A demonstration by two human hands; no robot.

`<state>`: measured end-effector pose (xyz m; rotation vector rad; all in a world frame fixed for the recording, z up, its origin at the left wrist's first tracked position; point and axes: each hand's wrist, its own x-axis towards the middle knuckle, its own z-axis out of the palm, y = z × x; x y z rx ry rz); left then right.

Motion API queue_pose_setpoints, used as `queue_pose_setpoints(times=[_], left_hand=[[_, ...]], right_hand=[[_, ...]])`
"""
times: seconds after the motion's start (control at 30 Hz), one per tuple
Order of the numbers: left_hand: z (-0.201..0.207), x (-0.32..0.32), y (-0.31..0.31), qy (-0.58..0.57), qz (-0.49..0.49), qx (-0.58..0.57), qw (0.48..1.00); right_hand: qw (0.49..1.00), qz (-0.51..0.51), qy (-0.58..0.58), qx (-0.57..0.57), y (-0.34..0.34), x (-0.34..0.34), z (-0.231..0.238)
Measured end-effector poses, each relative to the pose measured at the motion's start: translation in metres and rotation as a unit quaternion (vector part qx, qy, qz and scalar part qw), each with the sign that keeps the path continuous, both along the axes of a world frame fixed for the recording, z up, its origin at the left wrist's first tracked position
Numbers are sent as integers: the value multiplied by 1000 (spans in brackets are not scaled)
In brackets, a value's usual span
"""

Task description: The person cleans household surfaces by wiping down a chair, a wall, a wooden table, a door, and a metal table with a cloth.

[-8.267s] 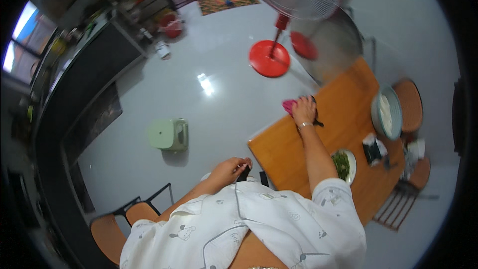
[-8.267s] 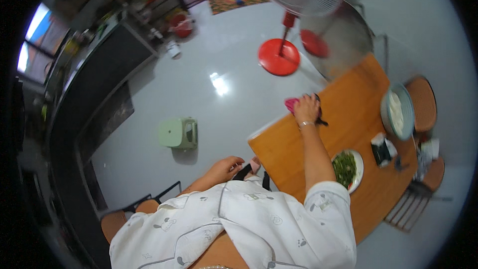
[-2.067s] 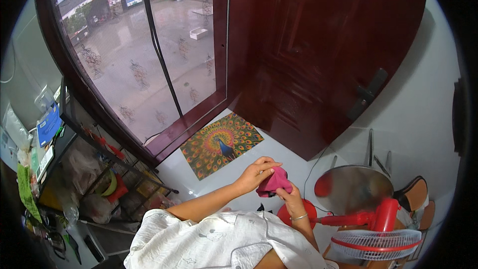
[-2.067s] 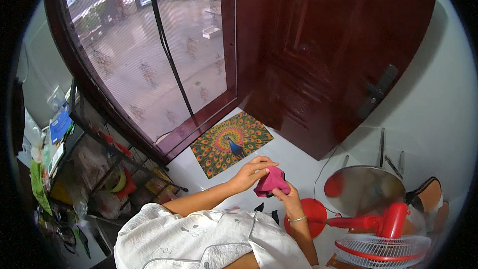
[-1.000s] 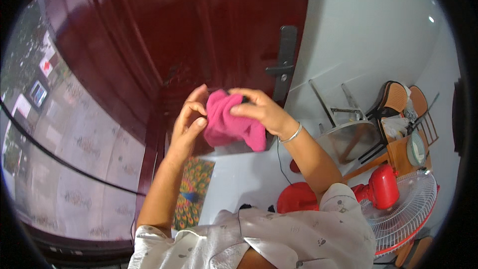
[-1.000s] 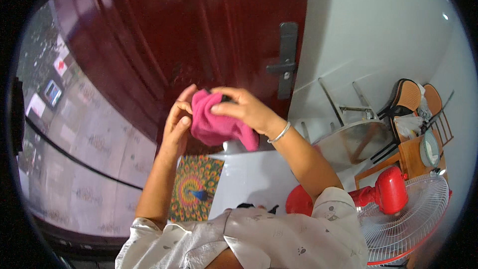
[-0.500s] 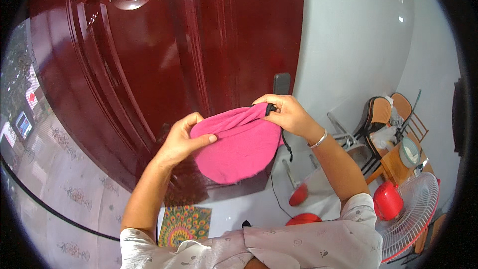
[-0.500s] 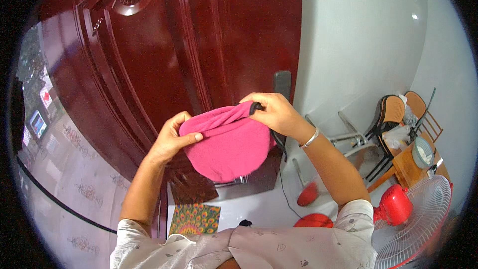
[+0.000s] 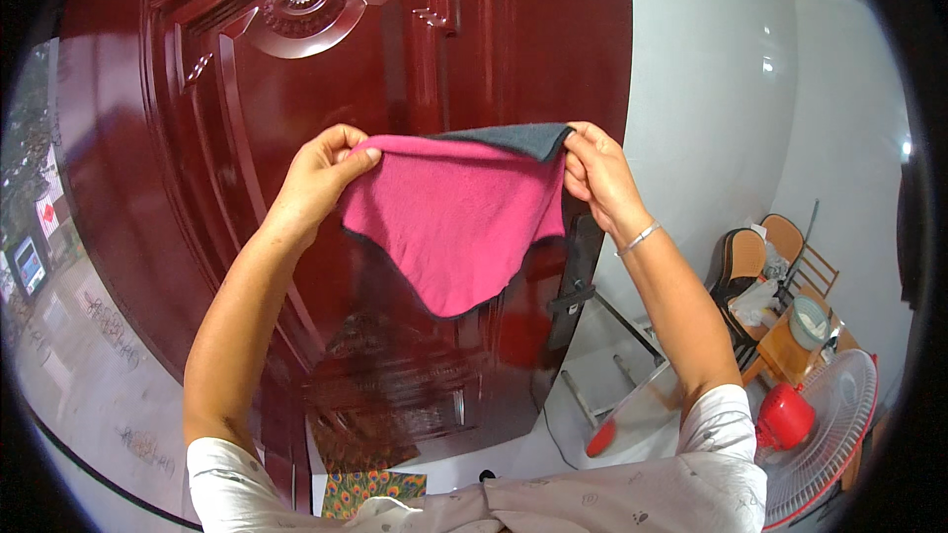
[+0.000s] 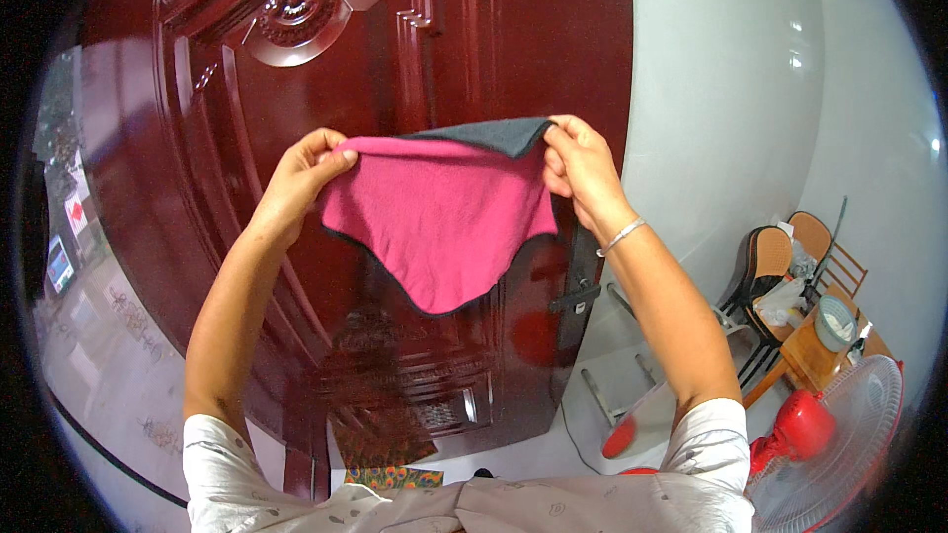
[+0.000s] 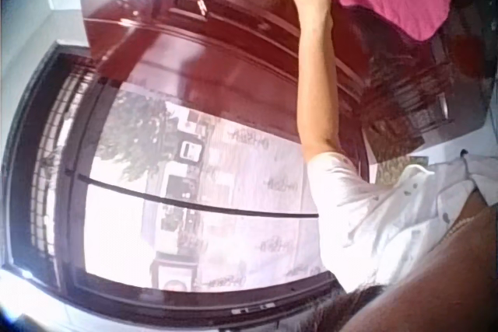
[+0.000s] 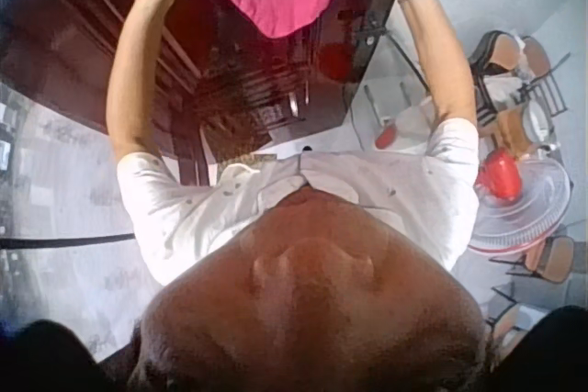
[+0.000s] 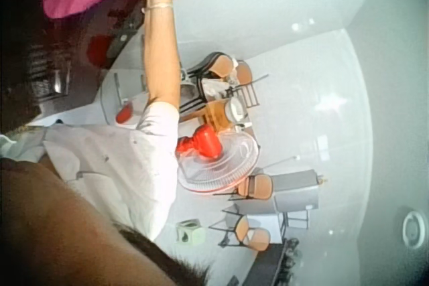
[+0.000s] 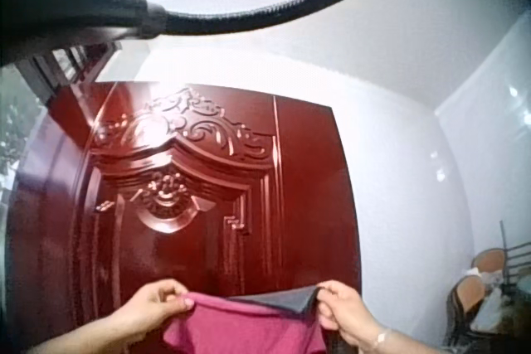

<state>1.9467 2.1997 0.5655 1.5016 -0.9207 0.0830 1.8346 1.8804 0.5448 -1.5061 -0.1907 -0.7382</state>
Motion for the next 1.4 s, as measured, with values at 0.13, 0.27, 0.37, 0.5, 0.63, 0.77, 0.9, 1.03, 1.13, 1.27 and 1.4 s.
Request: queue_pose_setpoints(times=[0.13,0.27,0.37,0.5,0.63,0.77,0.9,1.03,1.13,1.27,1.4], left_hand=[[14,15,-15,-34,-19,-163,986],[46,44,-35,-170,52,-303,936],[60,56,-57,-489,265,-191,809],[33,57,-94,-650,345,106,668],[-14,79,-91,-660,342,244,624],[27,79,-100,-658,378,236,608],[94,92,-130,-651,477,159,568],[99,99,-157,-677,458,160,554],[50,102,-156,-675,411,225,570],[-26,100,-152,-669,315,343,579],[-31,111,-154,-656,318,377,571]], right_hand=[[986,5,-158,58,39,28,15],[951,-159,-253,-78,39,69,40],[867,-292,-333,-230,43,95,70],[706,-423,-295,-484,23,132,47],[620,-380,-403,-556,7,147,-6],[715,-290,-209,-601,-15,137,37],[719,-379,-287,-506,-42,150,111],[700,-427,-298,-489,-71,160,108],[693,-409,-272,-529,-83,170,41],[721,-255,-161,-624,-115,161,-59],[715,-217,-62,-661,-124,163,-52]])
